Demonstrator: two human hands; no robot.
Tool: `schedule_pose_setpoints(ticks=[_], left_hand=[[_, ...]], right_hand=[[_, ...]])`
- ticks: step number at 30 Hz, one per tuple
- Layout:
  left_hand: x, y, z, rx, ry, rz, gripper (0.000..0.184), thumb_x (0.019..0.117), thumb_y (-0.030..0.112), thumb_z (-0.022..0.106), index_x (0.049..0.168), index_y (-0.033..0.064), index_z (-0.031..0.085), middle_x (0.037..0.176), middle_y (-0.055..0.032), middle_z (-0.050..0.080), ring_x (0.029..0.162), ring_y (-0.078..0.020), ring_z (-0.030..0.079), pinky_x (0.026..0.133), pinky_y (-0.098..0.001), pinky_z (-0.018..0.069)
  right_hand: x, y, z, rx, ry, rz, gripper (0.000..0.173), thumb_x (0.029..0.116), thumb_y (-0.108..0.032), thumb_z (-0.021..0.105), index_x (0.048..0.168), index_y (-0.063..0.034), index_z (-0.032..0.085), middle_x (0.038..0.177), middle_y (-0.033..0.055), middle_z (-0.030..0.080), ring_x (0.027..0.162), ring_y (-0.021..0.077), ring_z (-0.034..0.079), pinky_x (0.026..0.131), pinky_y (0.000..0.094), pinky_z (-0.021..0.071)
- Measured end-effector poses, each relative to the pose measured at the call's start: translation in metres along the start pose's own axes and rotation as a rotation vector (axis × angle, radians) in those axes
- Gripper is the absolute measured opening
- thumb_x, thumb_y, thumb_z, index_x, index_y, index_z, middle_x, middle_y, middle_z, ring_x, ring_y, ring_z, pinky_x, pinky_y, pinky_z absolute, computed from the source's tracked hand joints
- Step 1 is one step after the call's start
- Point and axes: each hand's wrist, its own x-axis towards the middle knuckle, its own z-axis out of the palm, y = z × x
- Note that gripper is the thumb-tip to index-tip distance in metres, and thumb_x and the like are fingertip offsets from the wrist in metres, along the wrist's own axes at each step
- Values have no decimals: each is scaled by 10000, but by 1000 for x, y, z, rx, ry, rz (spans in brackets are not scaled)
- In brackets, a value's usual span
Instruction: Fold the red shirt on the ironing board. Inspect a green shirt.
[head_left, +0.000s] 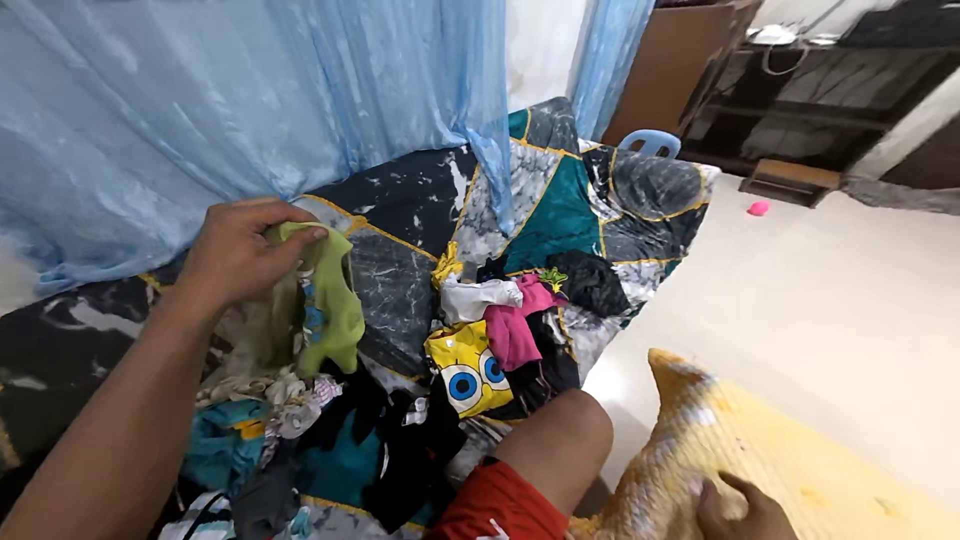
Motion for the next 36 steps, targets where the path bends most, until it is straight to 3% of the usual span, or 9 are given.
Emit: schedule_pose_setpoints(ticks=[2,7,13,18,22,26,30,33,36], left_hand=[[22,22,8,-18,-59,116,303,963,404,648,1028,137,776,952,-41,719,880,-142,675,800,-427,556],[62,90,48,-117,-172,363,322,967,446,604,1001,181,783,838,35,678,755,-103,643,675,-381,552],[95,182,107,-401,-127,614,270,955,410,643,981,187,792,808,78,657,721,-12,612,637,-235,536],[122,243,141,-647,15,710,242,954,318,686,999,99,779,814,23,660,690,-18,590,617,-193,505],[145,267,160,-742,17,717,252,948,320,702,1029,92,772,860,7,685,726,-28,616,662,-210,532],[158,285,185,-637,-92,763,292,948,367,640,1016,116,774,906,-39,693,783,-151,647,694,-420,546],[167,327,240,-439,-396,818,243,1026,264,598,1119,80,725,1055,-157,717,941,-369,706,806,-669,543],[176,377,225,-432,-282,872,287,1062,268,550,1203,50,674,1138,-246,681,1031,-484,675,823,-748,498],[183,391,196,-777,181,815,331,1080,304,510,1231,37,634,1143,-178,664,1054,-293,661,927,-498,538]], right_hand=[[7,-40,-6,216,38,-204,356,989,-192,636,1223,74,670,1163,300,698,1057,442,708,915,620,576],[19,-170,-33,552,96,-708,205,958,-170,648,1076,-47,761,1001,49,772,922,114,743,856,343,634],[58,-260,-86,1017,133,-894,176,938,-71,692,1076,39,700,970,90,761,863,145,748,799,370,657],[94,-253,-117,930,-27,-899,320,909,-158,747,1130,23,603,886,83,662,775,139,682,695,345,624],[80,-207,-126,631,-395,-839,390,939,-258,727,1179,39,653,971,122,724,892,158,709,835,391,603],[64,-153,-158,82,-550,-526,469,903,-338,800,1173,19,660,1006,179,713,949,310,704,870,566,568],[74,-115,-231,-346,-353,-211,233,870,-114,791,1070,-19,716,995,181,712,953,373,694,813,621,560],[54,-143,-292,-510,-35,-187,111,863,-12,723,972,-33,712,933,171,706,917,381,697,776,617,564],[14,-161,-323,-542,652,-426,168,967,-37,583,1046,-85,723,925,92,721,898,276,704,866,506,555]])
